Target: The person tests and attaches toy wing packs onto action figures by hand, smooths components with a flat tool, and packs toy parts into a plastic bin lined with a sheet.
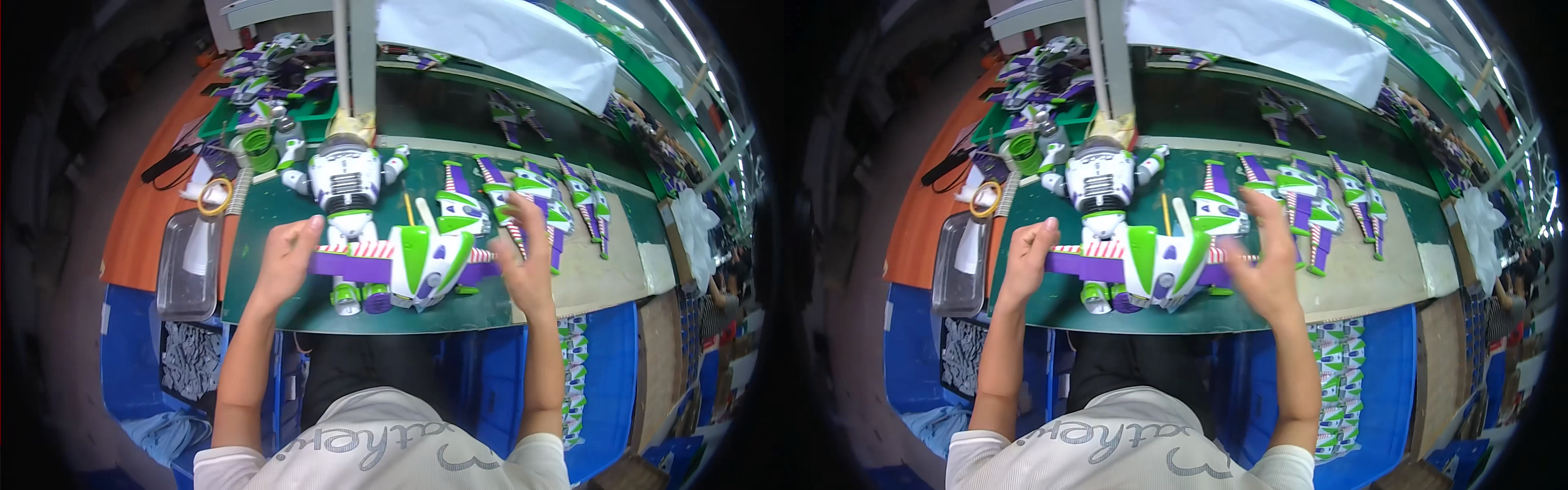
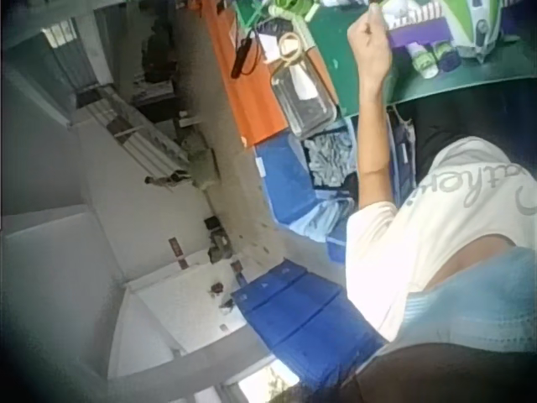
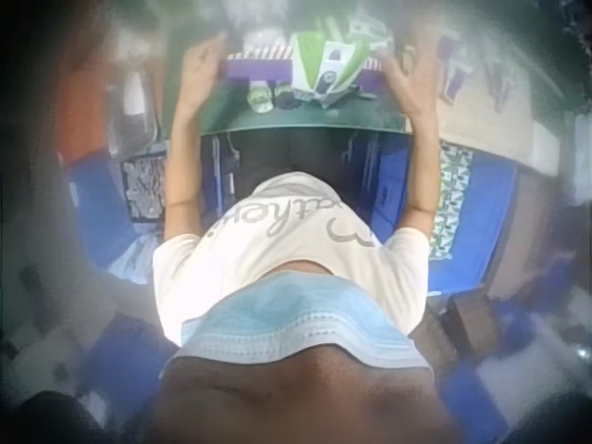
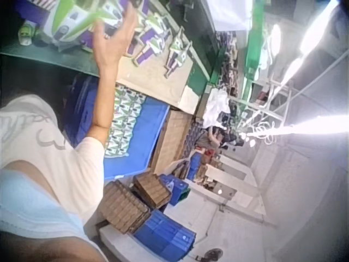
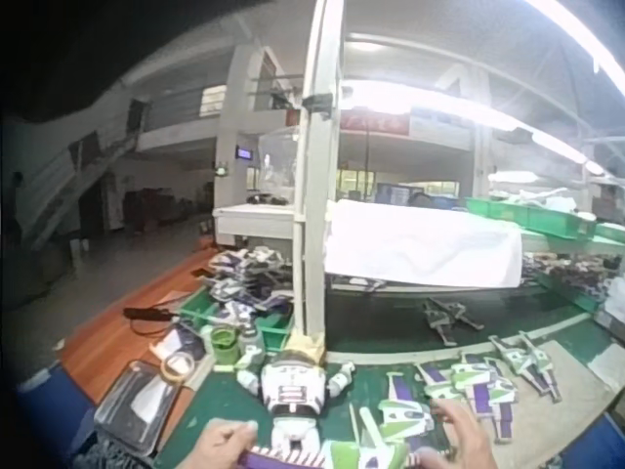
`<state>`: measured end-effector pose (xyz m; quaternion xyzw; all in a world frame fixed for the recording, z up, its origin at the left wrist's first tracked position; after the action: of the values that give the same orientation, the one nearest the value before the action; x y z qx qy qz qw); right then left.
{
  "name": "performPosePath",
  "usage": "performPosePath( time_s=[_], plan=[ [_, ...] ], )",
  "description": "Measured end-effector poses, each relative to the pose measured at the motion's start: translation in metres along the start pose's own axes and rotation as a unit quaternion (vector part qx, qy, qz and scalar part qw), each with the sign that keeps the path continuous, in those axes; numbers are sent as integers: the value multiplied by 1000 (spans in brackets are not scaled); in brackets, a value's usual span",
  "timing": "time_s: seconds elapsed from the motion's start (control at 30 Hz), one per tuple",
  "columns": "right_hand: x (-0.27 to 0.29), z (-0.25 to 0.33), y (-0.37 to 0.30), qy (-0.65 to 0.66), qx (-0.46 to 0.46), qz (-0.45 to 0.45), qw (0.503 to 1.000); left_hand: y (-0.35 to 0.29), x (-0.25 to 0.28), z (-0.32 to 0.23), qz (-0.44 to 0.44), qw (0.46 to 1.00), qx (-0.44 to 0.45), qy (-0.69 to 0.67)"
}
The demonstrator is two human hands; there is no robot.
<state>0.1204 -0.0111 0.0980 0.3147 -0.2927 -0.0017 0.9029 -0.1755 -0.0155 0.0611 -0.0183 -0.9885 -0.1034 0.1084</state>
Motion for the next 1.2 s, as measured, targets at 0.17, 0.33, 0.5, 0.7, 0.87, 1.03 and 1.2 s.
performPosePath(
  time_s=[0.17, 0.33, 0.5, 0.7, 0.87, 1.03, 1.2],
  plan=[
    [-107, 48, 14, 158, -127, 424, 883, -15, 14, 3, -21, 997, -70, -8],
    [-134, 51, 8, 389, -192, 160, 887, -9, -20, 15, -69, 903, -102, -411],
    [-123, 36, 45, 522, -160, -91, 833, -15, -24, 52, -92, 874, -59, -474],
    [-154, 102, 34, 46, 151, 144, 977, -11, 16, 41, -223, 807, -88, -540],
    [-169, 109, 34, -65, 185, 147, 969, 6, 11, 94, -221, 821, -1, -526],
    [-184, 51, 73, -84, 95, 40, 991, 11, -21, 102, -283, 797, -7, -535],
    [-229, 9, 125, -29, 124, 41, 991, 54, -6, 135, -346, 892, 26, -290]
  ],
)
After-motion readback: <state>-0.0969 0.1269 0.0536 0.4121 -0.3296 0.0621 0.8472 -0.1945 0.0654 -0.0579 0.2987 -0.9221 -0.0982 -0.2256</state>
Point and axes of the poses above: each hand's wrist, its own y-axis towards the middle knuckle, its own x-axis out of the back of the hand, z = x × y, the point moved 6 cm from there along y, towards the middle knuckle, and after that the axes turned 5 degrees about z, right-handed, at the moved point
